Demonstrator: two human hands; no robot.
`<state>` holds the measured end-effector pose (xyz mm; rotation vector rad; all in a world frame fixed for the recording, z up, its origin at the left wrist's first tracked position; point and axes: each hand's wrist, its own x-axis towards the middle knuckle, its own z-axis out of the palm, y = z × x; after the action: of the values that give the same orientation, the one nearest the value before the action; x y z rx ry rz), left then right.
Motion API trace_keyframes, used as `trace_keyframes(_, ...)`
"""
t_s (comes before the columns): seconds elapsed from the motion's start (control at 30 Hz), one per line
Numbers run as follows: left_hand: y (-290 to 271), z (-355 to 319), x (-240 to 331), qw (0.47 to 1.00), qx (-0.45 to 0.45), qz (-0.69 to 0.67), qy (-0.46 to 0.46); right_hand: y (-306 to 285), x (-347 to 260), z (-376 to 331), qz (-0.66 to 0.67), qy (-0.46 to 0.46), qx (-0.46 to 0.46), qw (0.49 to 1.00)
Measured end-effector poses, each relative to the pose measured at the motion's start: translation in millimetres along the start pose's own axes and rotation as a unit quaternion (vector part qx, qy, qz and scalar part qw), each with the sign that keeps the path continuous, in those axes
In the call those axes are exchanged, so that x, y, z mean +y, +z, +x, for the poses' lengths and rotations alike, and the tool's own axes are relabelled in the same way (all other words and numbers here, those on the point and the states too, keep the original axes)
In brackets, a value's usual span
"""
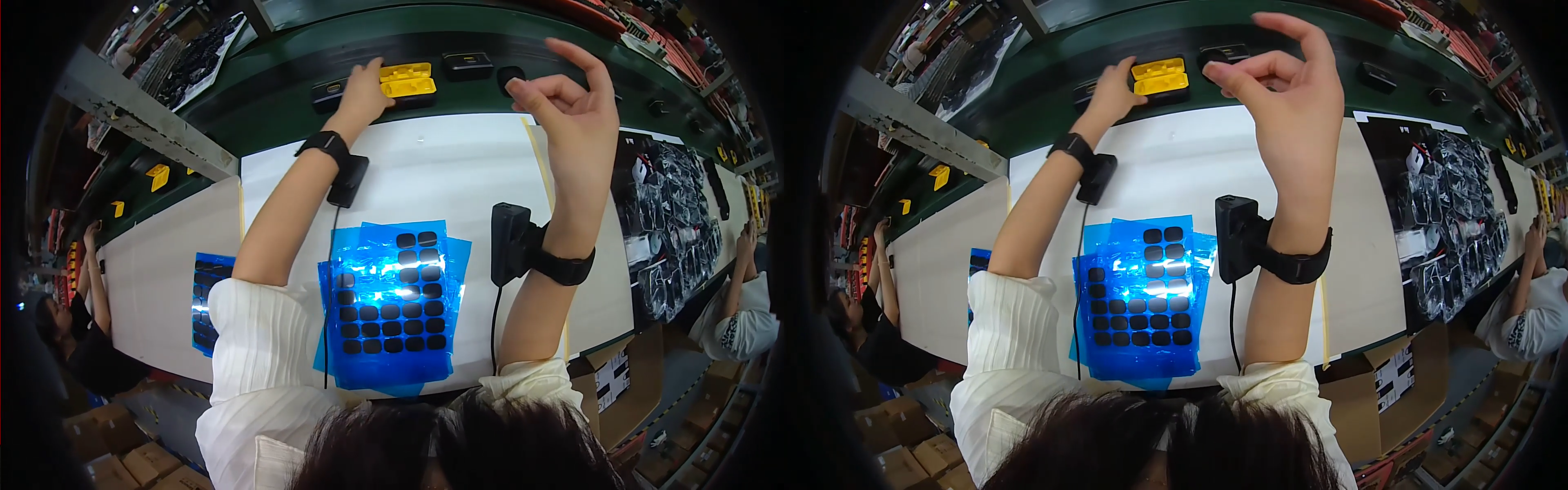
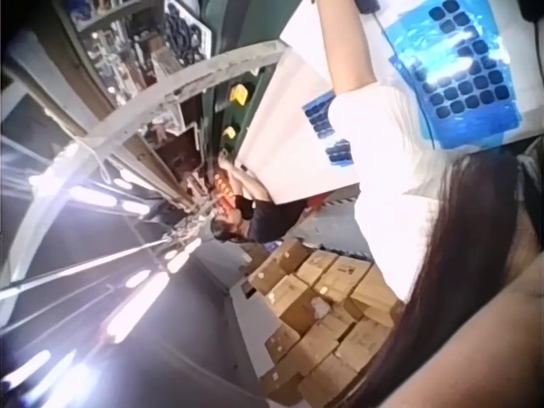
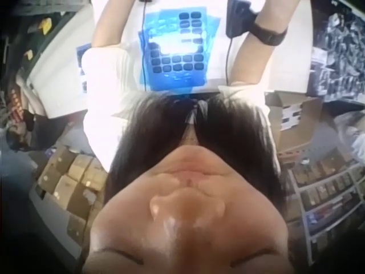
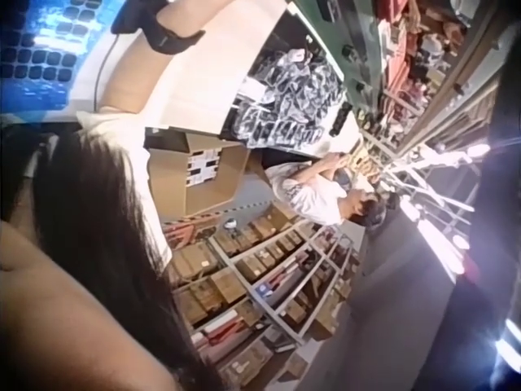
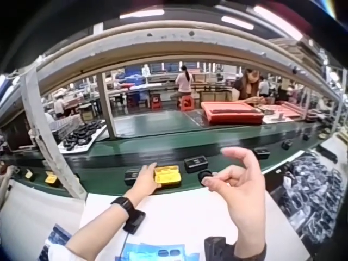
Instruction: The person peels a black pad from a blue sheet, presses it onto the bottom of a black electronic device, and places the device into a yellow case.
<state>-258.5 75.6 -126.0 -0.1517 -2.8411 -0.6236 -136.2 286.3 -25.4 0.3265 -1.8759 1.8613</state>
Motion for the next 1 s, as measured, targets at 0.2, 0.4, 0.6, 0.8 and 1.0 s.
trace_keyframes(0.2,-33.9,-3.5,-62.6,0.985,-0.002,0.17,0.017,8.6,1.6,-6.4,-0.072,-0.088,-0.038,0.993)
trace_keyframes(0.4,-52.3,-9.8,-93.4,0.971,-0.092,0.202,-0.09,19.5,-6.8,-11.6,-0.039,-0.074,-0.071,0.994)
trace_keyframes(0.6,-97.4,-52.8,-51.4,0.974,0.077,-0.213,-0.029,15.5,5.3,-10.2,-0.015,-0.097,-0.087,0.991)
trace_keyframes(0.8,-131.1,-123.9,32.1,0.963,0.033,-0.255,0.08,21.9,-4.2,3.2,-0.163,-0.406,-0.265,0.859)
trace_keyframes(1.0,-152.3,-151.1,59.9,0.965,-0.001,-0.215,0.148,49.6,12.3,-12.3,-0.074,-0.464,-0.356,0.808)
